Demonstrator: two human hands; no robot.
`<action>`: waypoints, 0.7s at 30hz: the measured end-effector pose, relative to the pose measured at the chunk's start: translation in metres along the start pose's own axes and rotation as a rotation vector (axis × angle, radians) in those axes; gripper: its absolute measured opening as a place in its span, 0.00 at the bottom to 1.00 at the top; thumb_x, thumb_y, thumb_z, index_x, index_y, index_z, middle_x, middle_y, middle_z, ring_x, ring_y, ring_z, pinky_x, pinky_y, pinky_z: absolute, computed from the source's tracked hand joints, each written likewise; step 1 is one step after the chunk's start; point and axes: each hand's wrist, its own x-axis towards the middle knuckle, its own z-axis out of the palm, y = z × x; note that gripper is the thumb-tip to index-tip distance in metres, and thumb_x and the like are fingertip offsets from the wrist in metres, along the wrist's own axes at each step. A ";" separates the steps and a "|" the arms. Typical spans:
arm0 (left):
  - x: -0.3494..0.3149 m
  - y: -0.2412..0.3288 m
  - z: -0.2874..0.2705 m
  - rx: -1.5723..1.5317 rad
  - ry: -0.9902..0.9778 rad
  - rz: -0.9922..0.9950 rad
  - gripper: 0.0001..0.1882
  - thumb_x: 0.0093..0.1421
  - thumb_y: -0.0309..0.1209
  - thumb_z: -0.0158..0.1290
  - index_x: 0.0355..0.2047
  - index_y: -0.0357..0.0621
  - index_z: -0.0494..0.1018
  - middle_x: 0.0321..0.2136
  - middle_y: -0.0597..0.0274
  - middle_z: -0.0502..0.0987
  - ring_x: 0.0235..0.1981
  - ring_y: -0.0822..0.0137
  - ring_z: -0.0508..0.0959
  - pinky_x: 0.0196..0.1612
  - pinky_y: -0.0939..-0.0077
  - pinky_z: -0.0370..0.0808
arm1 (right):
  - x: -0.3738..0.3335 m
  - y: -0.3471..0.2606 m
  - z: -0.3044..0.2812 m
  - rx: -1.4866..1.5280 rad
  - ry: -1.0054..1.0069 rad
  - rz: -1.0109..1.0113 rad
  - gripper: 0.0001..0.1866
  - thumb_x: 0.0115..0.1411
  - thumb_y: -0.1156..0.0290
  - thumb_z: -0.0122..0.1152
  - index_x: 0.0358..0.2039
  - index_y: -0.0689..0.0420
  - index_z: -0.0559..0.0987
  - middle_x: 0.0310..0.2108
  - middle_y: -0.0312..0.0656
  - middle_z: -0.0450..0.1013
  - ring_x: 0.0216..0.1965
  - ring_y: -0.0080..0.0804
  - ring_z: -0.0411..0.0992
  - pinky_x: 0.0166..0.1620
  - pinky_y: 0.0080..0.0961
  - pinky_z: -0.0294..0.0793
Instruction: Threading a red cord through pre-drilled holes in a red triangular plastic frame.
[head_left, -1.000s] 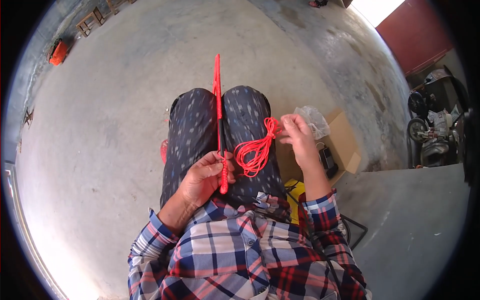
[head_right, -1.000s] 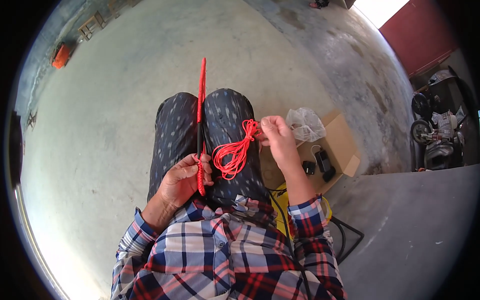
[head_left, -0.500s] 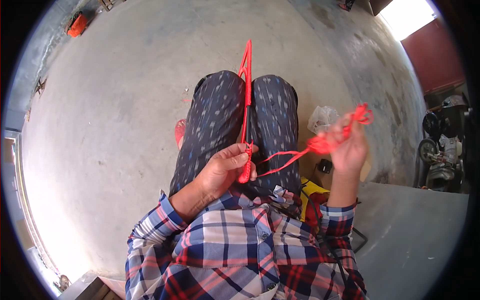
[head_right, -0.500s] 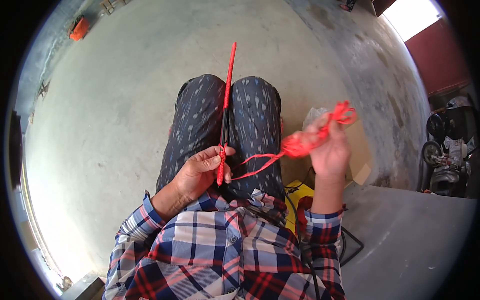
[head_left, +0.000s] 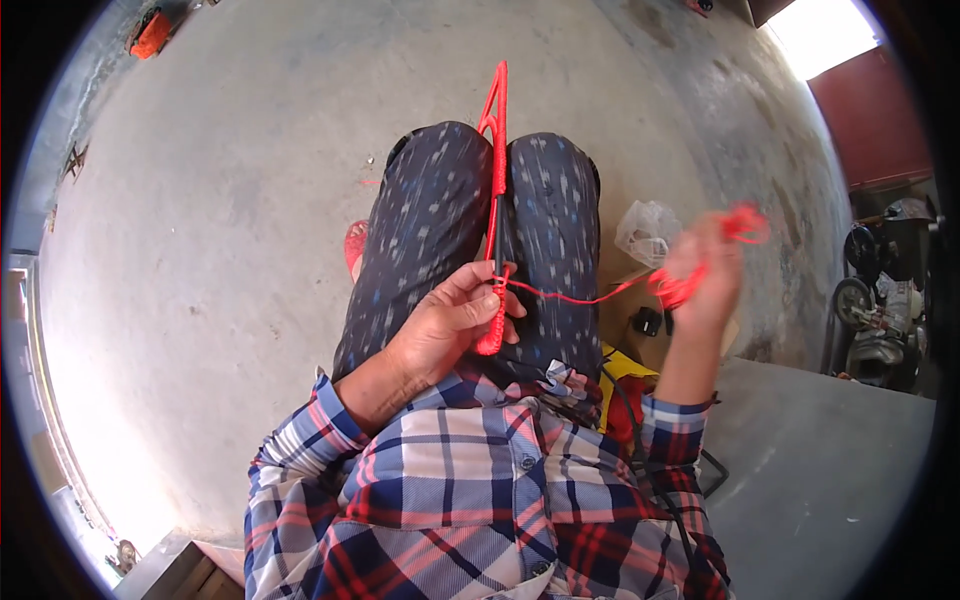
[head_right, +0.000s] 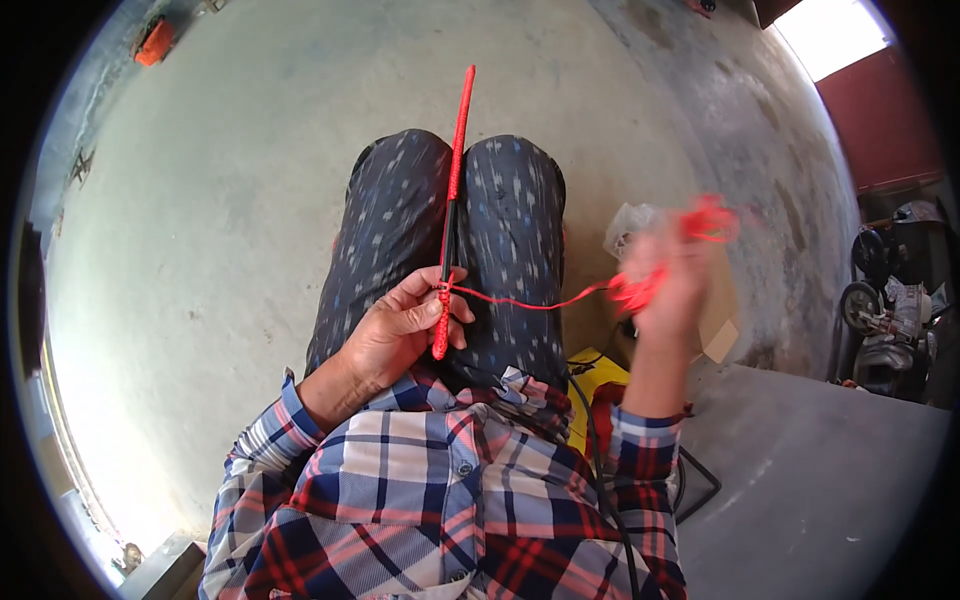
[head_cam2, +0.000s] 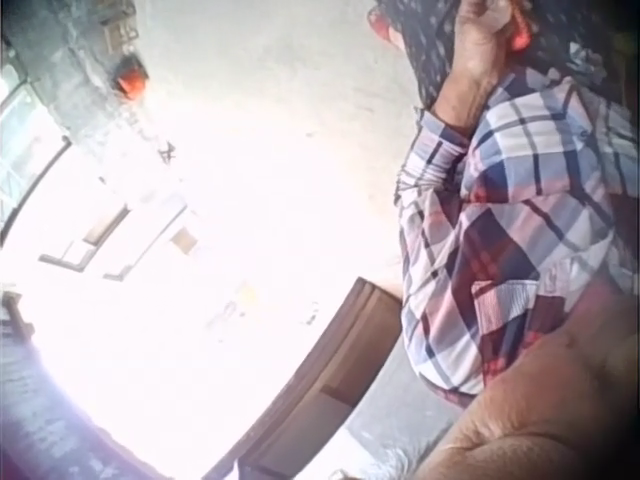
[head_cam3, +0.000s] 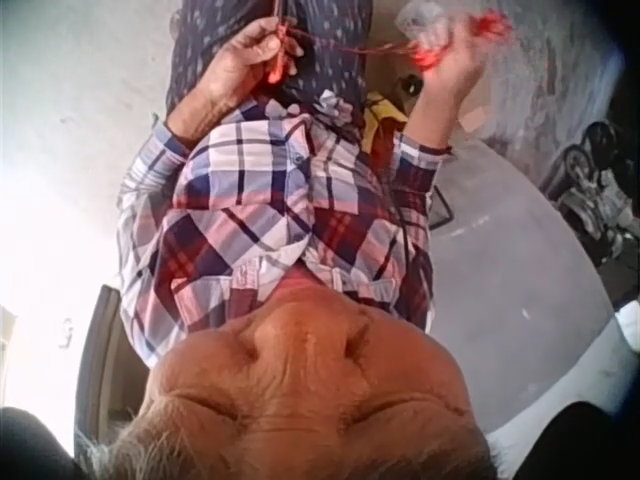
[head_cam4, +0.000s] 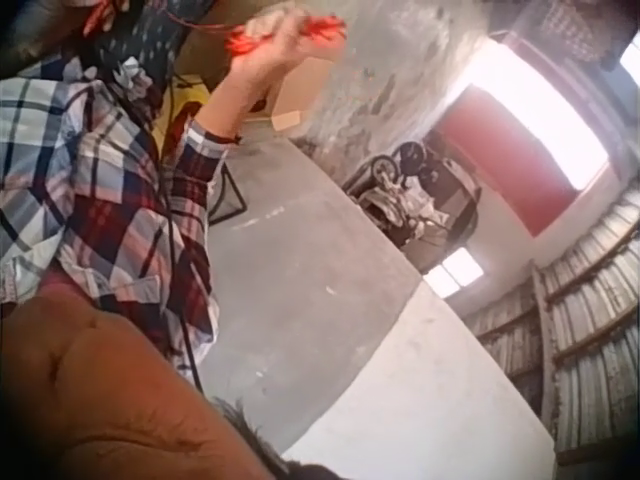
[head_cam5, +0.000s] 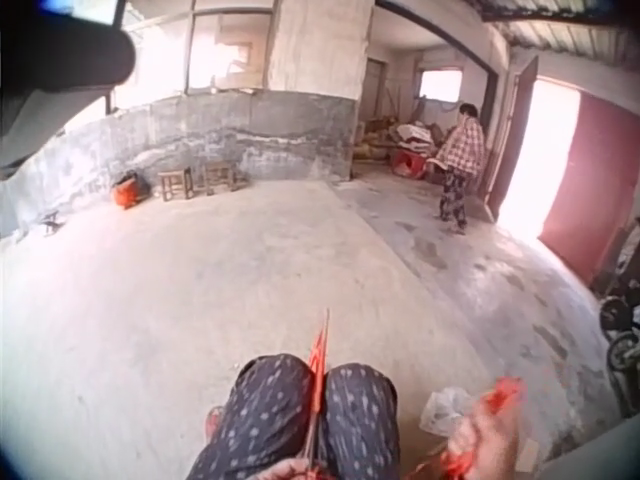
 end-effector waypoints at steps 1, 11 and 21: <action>-0.001 0.000 0.000 -0.024 0.001 0.000 0.18 0.61 0.29 0.53 0.50 0.41 0.66 0.37 0.55 0.75 0.36 0.62 0.77 0.41 0.70 0.75 | -0.009 0.010 0.014 -0.177 -0.169 0.094 0.10 0.66 0.66 0.47 0.39 0.57 0.75 0.17 0.29 0.59 0.16 0.14 0.56 0.20 0.14 0.57; 0.001 -0.005 -0.008 -0.047 -0.021 -0.078 0.13 0.62 0.27 0.51 0.47 0.41 0.67 0.33 0.58 0.75 0.33 0.64 0.78 0.37 0.69 0.77 | -0.026 0.036 0.058 -0.888 -0.513 0.219 0.14 0.61 0.66 0.57 0.22 0.58 0.71 0.15 0.28 0.63 0.17 0.14 0.61 0.21 0.18 0.60; 0.002 -0.018 -0.010 -0.150 -0.082 -0.051 0.15 0.60 0.28 0.53 0.46 0.40 0.67 0.28 0.57 0.75 0.29 0.65 0.77 0.34 0.72 0.74 | -0.055 0.035 0.033 -0.359 -0.406 0.451 0.12 0.62 0.69 0.56 0.21 0.55 0.70 0.16 0.27 0.63 0.17 0.13 0.58 0.21 0.16 0.57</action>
